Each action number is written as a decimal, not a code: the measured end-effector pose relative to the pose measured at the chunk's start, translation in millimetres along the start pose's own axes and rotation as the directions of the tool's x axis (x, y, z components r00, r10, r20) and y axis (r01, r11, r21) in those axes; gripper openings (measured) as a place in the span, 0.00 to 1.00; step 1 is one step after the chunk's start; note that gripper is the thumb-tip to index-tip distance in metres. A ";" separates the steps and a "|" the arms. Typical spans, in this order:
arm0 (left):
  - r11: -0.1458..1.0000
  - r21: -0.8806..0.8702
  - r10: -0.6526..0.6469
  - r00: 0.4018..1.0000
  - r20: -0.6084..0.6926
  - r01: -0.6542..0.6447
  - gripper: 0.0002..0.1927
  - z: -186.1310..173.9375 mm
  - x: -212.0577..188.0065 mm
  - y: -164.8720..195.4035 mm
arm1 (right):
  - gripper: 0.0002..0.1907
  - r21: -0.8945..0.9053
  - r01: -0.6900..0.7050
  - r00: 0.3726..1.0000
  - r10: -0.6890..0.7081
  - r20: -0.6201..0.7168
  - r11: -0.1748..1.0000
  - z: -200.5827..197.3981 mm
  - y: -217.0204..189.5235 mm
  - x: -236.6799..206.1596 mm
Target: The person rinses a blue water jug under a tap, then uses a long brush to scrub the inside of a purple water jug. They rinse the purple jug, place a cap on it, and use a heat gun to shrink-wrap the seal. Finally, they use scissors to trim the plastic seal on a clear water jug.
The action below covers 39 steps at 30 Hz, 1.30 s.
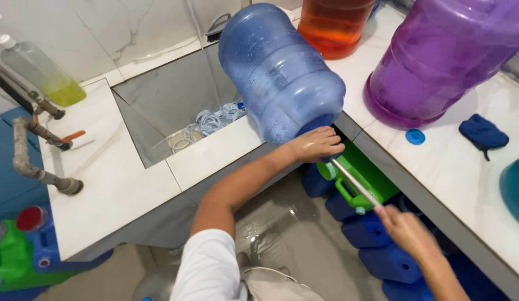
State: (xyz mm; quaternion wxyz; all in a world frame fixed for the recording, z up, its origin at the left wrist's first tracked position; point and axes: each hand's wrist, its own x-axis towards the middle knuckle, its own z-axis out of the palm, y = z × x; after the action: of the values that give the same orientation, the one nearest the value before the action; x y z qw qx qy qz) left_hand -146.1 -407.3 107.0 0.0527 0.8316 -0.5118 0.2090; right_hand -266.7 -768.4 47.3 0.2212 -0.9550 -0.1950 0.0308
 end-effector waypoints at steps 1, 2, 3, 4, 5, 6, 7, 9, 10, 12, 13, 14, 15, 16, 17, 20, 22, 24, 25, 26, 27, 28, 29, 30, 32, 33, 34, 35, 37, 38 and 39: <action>0.999 -0.032 0.000 0.991 0.136 0.004 0.37 -3.0 8.6 -3.4 | 0.25 0.089 -0.034 0.999 0.030 0.043 0.995 -5.1 3.4 9.3; 0.995 -0.069 -0.049 0.973 0.224 0.066 0.37 -7.2 19.6 -9.3 | 0.26 0.188 -0.078 0.994 0.062 0.089 0.979 -5.5 4.1 17.4; 0.987 -0.104 -0.080 0.943 0.322 0.119 0.37 -10.9 30.2 -13.8 | 0.26 0.293 -0.133 0.986 0.098 0.133 0.947 -2.3 2.5 23.5; 0.975 -0.132 -0.109 0.904 0.413 0.177 0.38 -12.7 36.6 -13.7 | 0.27 0.387 -0.189 0.975 0.126 0.181 0.903 1.1 0.2 27.8; 0.990 -0.091 -0.087 0.965 0.247 0.112 0.40 -13.0 39.0 -10.8 | 0.26 0.503 -0.268 0.955 0.158 0.250 0.822 6.5 -3.8 31.6; 0.998 -0.031 -0.050 0.996 0.071 0.052 0.43 -12.1 38.5 -6.1 | 0.25 0.648 -0.385 0.913 0.169 0.370 0.657 14.7 -10.9 33.4; 0.999 0.031 -0.010 0.994 -0.107 0.013 0.47 -10.1 34.5 -0.4 | 0.24 0.736 -0.503 0.857 0.153 0.492 0.454 19.1 -16.9 34.9; 0.984 0.146 -0.066 0.972 -0.223 0.101 0.33 -0.2 12.4 24.1 | 0.22 0.767 -0.613 0.788 0.065 0.613 0.191 25.7 -31.9 38.6; 0.968 0.204 -0.083 0.956 -0.282 0.144 0.27 1.4 4.6 26.1 | 0.21 0.767 -0.609 0.790 0.063 0.610 0.203 25.6 -40.6 44.0; 0.993 0.076 -0.084 0.986 -0.145 0.095 0.19 2.0 -4.5 27.0 | 0.20 0.746 -0.555 0.823 0.107 0.558 0.368 18.7 -58.2 57.5; 0.997 0.015 -0.069 0.996 -0.062 0.070 0.16 -2.5 -5.7 19.5 | 0.19 0.643 -0.372 0.907 0.116 0.404 0.669 12.2 -67.9 66.1; 0.998 -0.031 -0.056 0.998 0.010 0.056 0.19 -5.2 -1.6 17.5 | 0.18 0.361 -0.139 0.978 0.070 0.197 0.922 1.7 -74.9 74.0; 0.995 -0.079 -0.048 0.996 0.069 0.054 0.23 -8.1 5.2 17.2 | 0.17 -0.007 0.046 0.998 -0.045 0.031 0.999 -8.5 -82.5 81.3; 0.994 -0.107 -0.021 0.991 0.131 0.036 0.27 -16.4 14.3 7.5 | 0.16 -0.258 0.133 0.985 -0.157 -0.076 0.957 -20.9 -89.0 82.3; 0.987 -0.129 -0.062 0.975 0.213 0.091 0.29 -24.1 22.9 0.1 | 0.15 -0.408 0.172 0.952 -0.258 -0.167 0.897 -32.4 -95.6 83.9; 0.968 -0.147 -0.172 0.965 0.196 0.202 0.34 -34.9 34.8 0.0 | 0.13 -0.513 0.179 0.891 -0.359 -0.277 0.839 -59.4 -108.9 81.5; 0.982 -0.022 -0.186 0.963 -0.194 0.185 0.37 -33.6 31.9 5.9 | 0.13 -0.525 0.150 0.883 -0.352 -0.310 0.838 -57.3 -120.3 82.3; 0.980 0.015 -0.182 0.927 -0.329 0.198 0.34 -26.7 24.0 11.2 | 0.13 -0.528 0.095 0.891 -0.309 -0.333 0.844 -44.2 -130.0 90.2; 0.979 0.030 -0.175 0.900 -0.398 0.203 0.32 -22.6 20.3 11.6 | 0.14 -0.532 0.102 0.906 -0.299 -0.300 0.841 -37.7 -131.6 96.5; 0.984 0.021 -0.159 0.934 -0.319 0.175 0.30 -18.8 17.8 11.0 | 0.14 -0.537 0.106 0.918 -0.291 -0.271 0.837 -32.7 -131.5 104.9; 0.989 0.011 -0.141 0.961 -0.238 0.148 0.28 -17.0 15.7 6.4 | 0.14 -0.542 0.112 0.929 -0.282 -0.240 0.833 -26.8 -129.9 109.8; 0.992 -0.010 -0.128 0.980 -0.155 0.128 0.26 -13.9 12.9 5.6 | 0.17 -0.386 0.173 0.960 -0.242 -0.138 0.906 -32.9 -118.3 115.9; 0.995 0.001 -0.103 0.984 -0.143 0.104 0.27 -12.7 12.1 2.1 | 0.19 -0.206 0.206 0.975 -0.219 -0.041 0.957 -41.9 -104.0 120.4; 0.997 0.014 -0.075 0.989 -0.128 0.077 0.27 -15.0 8.7 -5.3 | 0.21 -0.012 0.214 0.976 -0.213 0.054 0.977 -44.9 -93.0 120.7; 0.997 0.000 -0.074 0.993 -0.096 0.074 0.29 -18.4 4.6 -14.0 | 0.26 0.474 -0.183 0.957 0.047 0.286 0.861 -48.3 -62.5 93.3; 0.996 -0.013 -0.093 0.993 -0.079 0.092 0.30 -20.9 1.9 -17.8 | 0.29 0.629 -0.386 0.896 0.111 0.430 0.675 -45.4 -48.4 73.7; 0.994 -0.023 -0.110 0.992 -0.056 0.109 0.31 -22.2 0.7 -19.1 | 0.30 0.681 -0.550 0.821 0.162 0.547 0.484 -35.1 -38.0 51.2; 0.995 -0.036 -0.094 0.995 -0.014 0.094 0.31 -23.8 -1.1 -20.5 | 0.32 0.680 -0.682 0.729 0.178 0.661 0.269 -21.4 -28.9 25.1; 0.993 -0.059 -0.096 0.993 0.061 0.100 0.30 -25.2 -3.8 -20.7 | 0.31 0.589 -0.805 0.593 0.166 0.788 0.078 7.8 -14.5 -15.3; 0.995 -0.056 -0.075 0.990 0.119 0.082 0.29 -26.1 -4.3 -21.8 | 0.31 0.618 -0.777 0.630 0.138 0.764 0.123 20.2 -7.3 -29.7; 0.996 -0.057 -0.055 0.983 0.178 0.066 0.29 -26.5 -4.0 -22.5 | 0.31 0.645 -0.747 0.663 0.107 0.741 0.163 30.2 -0.1 -42.8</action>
State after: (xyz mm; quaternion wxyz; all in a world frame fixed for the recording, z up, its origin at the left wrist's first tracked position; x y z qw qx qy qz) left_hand -135.8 -385.4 132.2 0.0395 0.8600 -0.4952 0.1168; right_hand -310.6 -772.4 18.9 0.6401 -0.6010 0.1047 0.4669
